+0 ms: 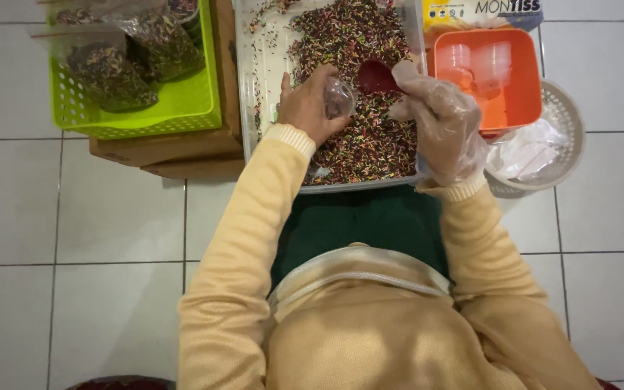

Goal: Scooping sprinkles from a large tray into small plastic bags for manual packaging

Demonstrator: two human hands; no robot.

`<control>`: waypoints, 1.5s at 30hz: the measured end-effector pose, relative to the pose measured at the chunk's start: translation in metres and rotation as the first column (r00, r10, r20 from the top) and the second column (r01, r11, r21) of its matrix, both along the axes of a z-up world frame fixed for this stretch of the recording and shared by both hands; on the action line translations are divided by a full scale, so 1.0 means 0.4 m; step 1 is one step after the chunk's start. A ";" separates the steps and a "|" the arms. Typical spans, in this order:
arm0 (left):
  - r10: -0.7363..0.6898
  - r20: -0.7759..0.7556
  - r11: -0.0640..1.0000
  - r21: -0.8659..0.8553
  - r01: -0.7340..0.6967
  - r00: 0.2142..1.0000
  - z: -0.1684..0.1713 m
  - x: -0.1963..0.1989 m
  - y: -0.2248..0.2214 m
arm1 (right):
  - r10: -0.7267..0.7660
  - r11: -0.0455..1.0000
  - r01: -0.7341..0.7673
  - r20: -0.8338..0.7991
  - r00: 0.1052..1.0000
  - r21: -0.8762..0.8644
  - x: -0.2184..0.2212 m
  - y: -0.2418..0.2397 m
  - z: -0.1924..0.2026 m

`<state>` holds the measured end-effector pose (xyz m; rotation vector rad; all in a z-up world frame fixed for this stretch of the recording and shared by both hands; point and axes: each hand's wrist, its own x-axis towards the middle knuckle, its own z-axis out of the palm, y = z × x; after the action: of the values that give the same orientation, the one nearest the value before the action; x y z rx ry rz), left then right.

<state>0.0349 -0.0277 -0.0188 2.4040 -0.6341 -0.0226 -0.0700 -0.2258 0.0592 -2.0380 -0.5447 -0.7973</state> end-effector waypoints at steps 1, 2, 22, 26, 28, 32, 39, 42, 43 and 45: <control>0.006 -0.016 1.000 0.012 -0.005 1.000 0.003 -0.001 0.000 | -0.025 1.000 0.025 -0.013 1.000 -0.012 0.000 -0.001 -0.006; 0.012 -0.032 1.000 0.024 -0.011 0.999 0.004 -0.001 -0.002 | -0.051 0.998 0.050 -0.026 0.998 -0.025 0.000 -0.004 -0.014; -0.008 0.009 1.000 0.022 0.008 1.000 -0.031 -0.012 0.008 | -0.086 0.996 0.087 -0.010 0.996 0.015 -0.016 -0.023 -0.043; -0.053 0.025 0.999 -0.008 0.053 0.998 -0.065 0.004 0.017 | -0.226 0.974 0.228 -0.098 0.969 0.004 -0.015 -0.029 -0.058; -0.051 0.018 0.999 0.000 0.051 0.999 -0.072 0.009 0.015 | -0.263 0.965 0.263 -0.133 0.955 -0.023 -0.011 -0.034 -0.097; -0.027 -0.002 0.999 0.019 0.027 1.000 -0.079 0.010 0.014 | -0.308 0.946 0.322 -0.221 0.925 0.030 0.012 -0.035 -0.185; -0.012 0.010 1.000 0.015 0.012 1.000 -0.081 0.005 0.013 | -0.247 0.897 0.355 -0.366 0.897 0.265 -0.019 0.023 -0.021; -0.024 -0.004 1.000 0.018 0.024 1.000 -0.072 -0.001 0.013 | -0.252 0.929 0.299 -0.218 0.943 0.219 -0.021 0.014 -0.023; -0.016 0.008 1.000 0.025 0.016 1.000 -0.065 -0.003 0.012 | -0.158 0.950 0.197 -0.170 0.973 0.242 -0.027 0.015 -0.010; -0.010 0.020 0.999 0.035 0.010 1.000 -0.063 -0.004 0.011 | -0.063 0.961 0.093 -0.121 0.991 0.262 -0.033 0.015 -0.001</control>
<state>0.0334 -0.0233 -0.0439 2.4373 -0.6600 -0.0140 -0.0833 -0.2199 0.0589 -1.8491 -0.2778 -0.7545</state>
